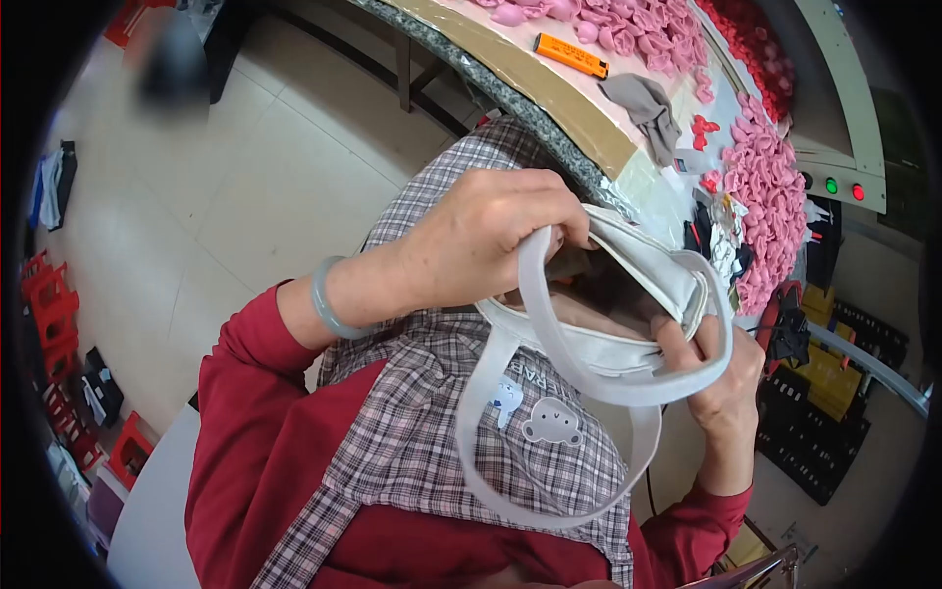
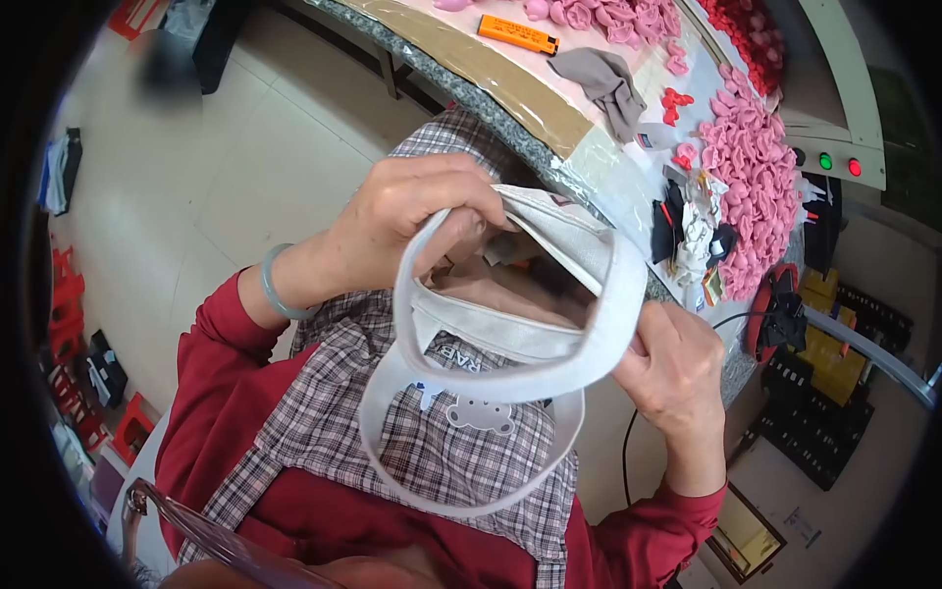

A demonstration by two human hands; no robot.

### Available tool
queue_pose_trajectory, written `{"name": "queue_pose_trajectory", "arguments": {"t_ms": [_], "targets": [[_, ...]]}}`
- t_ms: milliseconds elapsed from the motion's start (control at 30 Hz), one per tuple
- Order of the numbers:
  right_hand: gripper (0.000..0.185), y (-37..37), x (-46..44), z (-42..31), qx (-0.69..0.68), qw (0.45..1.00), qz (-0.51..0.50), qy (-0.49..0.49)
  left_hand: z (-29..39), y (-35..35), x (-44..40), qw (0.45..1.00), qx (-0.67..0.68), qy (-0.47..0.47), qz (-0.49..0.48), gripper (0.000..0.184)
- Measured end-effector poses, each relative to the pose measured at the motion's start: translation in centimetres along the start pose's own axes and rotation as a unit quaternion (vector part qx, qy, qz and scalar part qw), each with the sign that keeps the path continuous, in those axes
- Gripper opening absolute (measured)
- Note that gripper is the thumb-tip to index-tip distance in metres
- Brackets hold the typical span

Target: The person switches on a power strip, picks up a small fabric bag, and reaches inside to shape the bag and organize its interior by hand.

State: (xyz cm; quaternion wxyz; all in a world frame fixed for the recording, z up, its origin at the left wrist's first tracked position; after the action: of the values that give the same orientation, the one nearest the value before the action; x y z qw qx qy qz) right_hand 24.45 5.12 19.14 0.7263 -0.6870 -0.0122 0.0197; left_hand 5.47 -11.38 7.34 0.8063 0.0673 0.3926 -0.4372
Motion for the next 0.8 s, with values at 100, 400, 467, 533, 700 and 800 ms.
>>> {"name": "queue_pose_trajectory", "arguments": {"t_ms": [100, 400, 467, 533, 700, 800], "targets": [[0.04, 1.2, 0.7, 0.3, -0.003, 1.0, 0.025, -0.004, 0.5, 0.2, 0.0, 0.999, -0.01, -0.028, -0.019, 0.011], [0.035, 4.1, 2.3, 2.6, -0.018, 0.999, 0.0, 0.038, -0.2, 1.4, -1.2, 0.993, 0.005, -0.072, -0.098, 0.024], [0.033, 4.8, 3.3, 3.5, -0.02, 0.999, 0.004, 0.043, -0.4, 2.2, -1.9, 0.993, 0.0, -0.055, -0.101, 0.031], [0.034, 5.2, 3.9, 3.7, -0.028, 0.996, -0.018, 0.088, -0.2, 2.7, -2.6, 0.991, -0.022, -0.041, -0.127, 0.031], [0.041, 5.3, 4.8, 4.1, -0.041, 0.993, -0.045, 0.101, 0.8, 3.5, -3.7, 0.983, -0.068, -0.035, -0.165, 0.032], [0.041, 5.6, 5.3, 3.7, -0.023, 0.994, -0.042, 0.094, 1.2, 3.7, -4.0, 0.982, -0.067, -0.031, -0.172, 0.033]]}}
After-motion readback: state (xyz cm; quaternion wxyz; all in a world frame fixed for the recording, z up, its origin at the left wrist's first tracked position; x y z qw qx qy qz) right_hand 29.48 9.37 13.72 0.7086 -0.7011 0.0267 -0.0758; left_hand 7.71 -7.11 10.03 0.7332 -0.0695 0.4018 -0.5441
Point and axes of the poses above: each hand's wrist, its own x-axis away from the middle knuckle, its own y-axis out of the palm, z = x × y, the point moved 3 cm from there along -x, towards the middle knuckle, and after that the axes turned 11 degrees about y, right-handed, at the moved point
